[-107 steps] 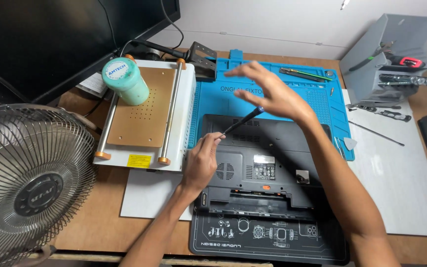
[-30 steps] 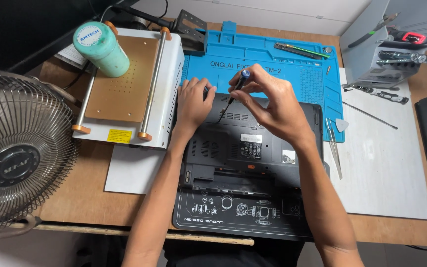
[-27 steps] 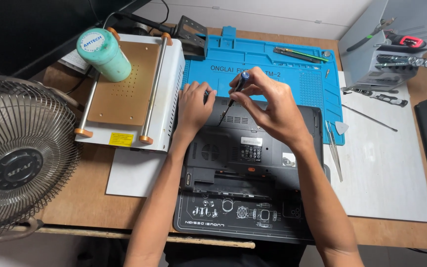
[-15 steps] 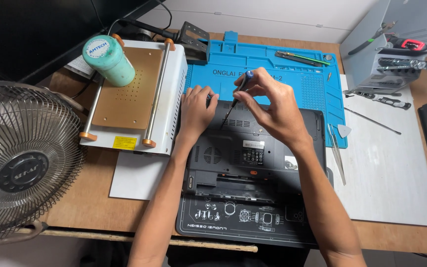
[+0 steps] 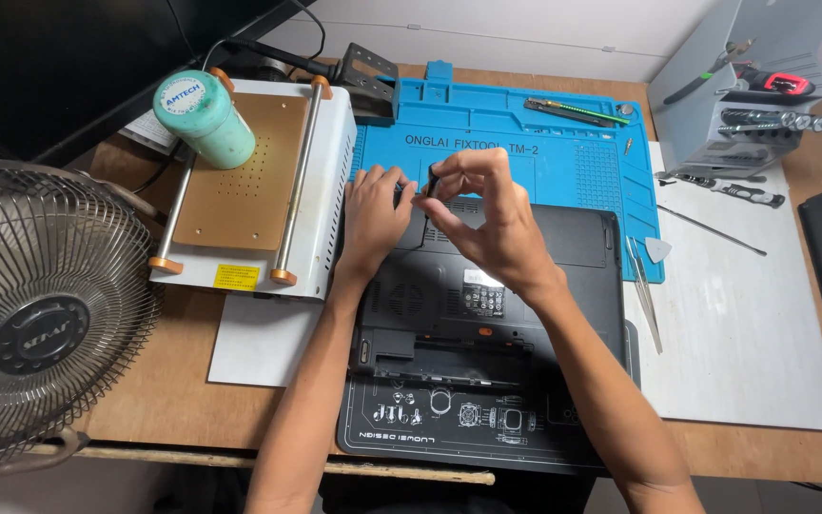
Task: Removing screws from the back cover of a laptop and prying the case open for repair.
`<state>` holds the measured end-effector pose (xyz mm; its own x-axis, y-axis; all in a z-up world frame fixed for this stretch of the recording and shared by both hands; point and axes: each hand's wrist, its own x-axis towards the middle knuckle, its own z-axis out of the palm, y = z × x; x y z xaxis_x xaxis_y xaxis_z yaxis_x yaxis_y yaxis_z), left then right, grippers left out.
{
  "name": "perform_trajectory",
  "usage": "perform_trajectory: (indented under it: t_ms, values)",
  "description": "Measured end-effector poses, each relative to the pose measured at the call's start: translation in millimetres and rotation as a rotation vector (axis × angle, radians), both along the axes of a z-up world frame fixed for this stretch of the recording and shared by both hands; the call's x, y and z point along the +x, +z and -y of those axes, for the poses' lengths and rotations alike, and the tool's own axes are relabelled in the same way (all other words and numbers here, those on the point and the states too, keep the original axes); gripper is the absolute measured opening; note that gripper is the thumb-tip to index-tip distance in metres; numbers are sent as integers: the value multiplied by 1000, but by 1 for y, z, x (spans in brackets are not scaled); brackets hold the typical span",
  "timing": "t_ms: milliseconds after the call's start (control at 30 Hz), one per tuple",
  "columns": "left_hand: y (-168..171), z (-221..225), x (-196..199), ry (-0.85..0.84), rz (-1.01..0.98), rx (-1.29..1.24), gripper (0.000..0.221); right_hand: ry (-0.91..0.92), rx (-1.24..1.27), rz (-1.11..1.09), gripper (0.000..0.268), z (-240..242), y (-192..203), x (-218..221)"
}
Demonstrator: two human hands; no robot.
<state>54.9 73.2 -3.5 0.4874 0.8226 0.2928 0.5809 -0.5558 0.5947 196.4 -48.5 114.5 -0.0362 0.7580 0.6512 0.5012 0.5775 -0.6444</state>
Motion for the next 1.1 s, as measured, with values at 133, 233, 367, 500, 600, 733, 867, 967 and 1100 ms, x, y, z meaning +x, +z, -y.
perform_trajectory:
  t_ms: [133,233,367,500,600,733,867,967,1100]
  values:
    - [-16,-7,3,10,-52,31,23,52,55,-100,37,-6,-1,-2]
    - [-14,-5,4,12,-53,47,22,32,130,-158,36,-5,5,-1]
    - [-12,-4,4,17,-66,47,24,-19,120,-131,27,0,13,-1]
    - [-13,-4,4,20,-60,67,21,84,60,-191,21,2,18,-1]
    - [-11,-2,4,34,-84,60,12,128,41,-221,17,2,19,-9]
    - [-13,-3,6,53,-107,36,16,127,8,-212,14,4,25,-16]
    - [-18,-4,5,41,-91,97,19,46,67,-171,24,3,16,-6]
    - [-16,-1,6,38,-97,156,16,37,49,-194,18,4,19,-3]
    - [-9,16,-1,14,-103,212,11,65,-39,-257,14,7,34,-9]
